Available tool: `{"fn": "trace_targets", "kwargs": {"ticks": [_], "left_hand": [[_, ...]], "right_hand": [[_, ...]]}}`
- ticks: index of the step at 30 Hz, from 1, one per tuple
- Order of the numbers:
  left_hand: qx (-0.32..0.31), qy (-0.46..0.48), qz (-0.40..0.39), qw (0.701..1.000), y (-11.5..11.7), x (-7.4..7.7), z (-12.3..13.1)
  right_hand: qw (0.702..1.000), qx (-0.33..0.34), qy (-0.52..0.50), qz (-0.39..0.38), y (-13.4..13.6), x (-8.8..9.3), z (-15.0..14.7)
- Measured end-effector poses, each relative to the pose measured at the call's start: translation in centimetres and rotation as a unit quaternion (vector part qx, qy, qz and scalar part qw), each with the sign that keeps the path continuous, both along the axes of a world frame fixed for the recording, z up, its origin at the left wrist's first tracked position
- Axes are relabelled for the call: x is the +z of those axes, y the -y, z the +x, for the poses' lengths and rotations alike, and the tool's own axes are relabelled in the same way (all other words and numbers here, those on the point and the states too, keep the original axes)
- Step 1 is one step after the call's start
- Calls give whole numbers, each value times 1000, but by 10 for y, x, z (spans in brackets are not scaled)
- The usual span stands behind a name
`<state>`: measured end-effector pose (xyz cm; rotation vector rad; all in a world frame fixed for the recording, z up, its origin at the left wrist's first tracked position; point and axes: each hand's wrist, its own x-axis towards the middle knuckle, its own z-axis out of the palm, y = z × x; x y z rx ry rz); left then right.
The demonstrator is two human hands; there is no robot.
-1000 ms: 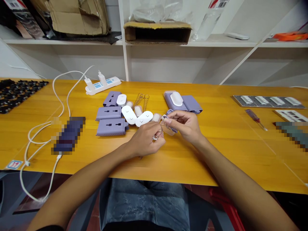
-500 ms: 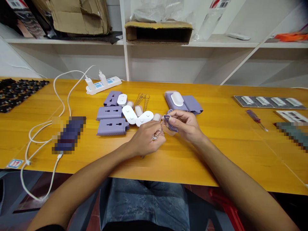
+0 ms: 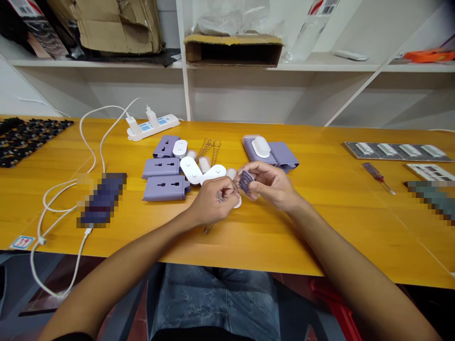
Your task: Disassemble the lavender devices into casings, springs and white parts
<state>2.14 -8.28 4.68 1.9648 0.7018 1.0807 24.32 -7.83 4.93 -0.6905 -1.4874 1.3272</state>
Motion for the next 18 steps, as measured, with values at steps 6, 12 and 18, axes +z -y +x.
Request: {"fn": "trace_targets", "kwargs": {"ticks": [6,12,18], "left_hand": [[-4,69,-100,993,-6,5,-4],[-1,100,-123,987,-7,3,-1],[3,109,-147,983,-6,5,-1]], "right_hand": [[998,-68,-3,17,-6,6,10],[979,-197,44,36,-6,4,9],[925,-333,167,80,-13,-1,12]]}}
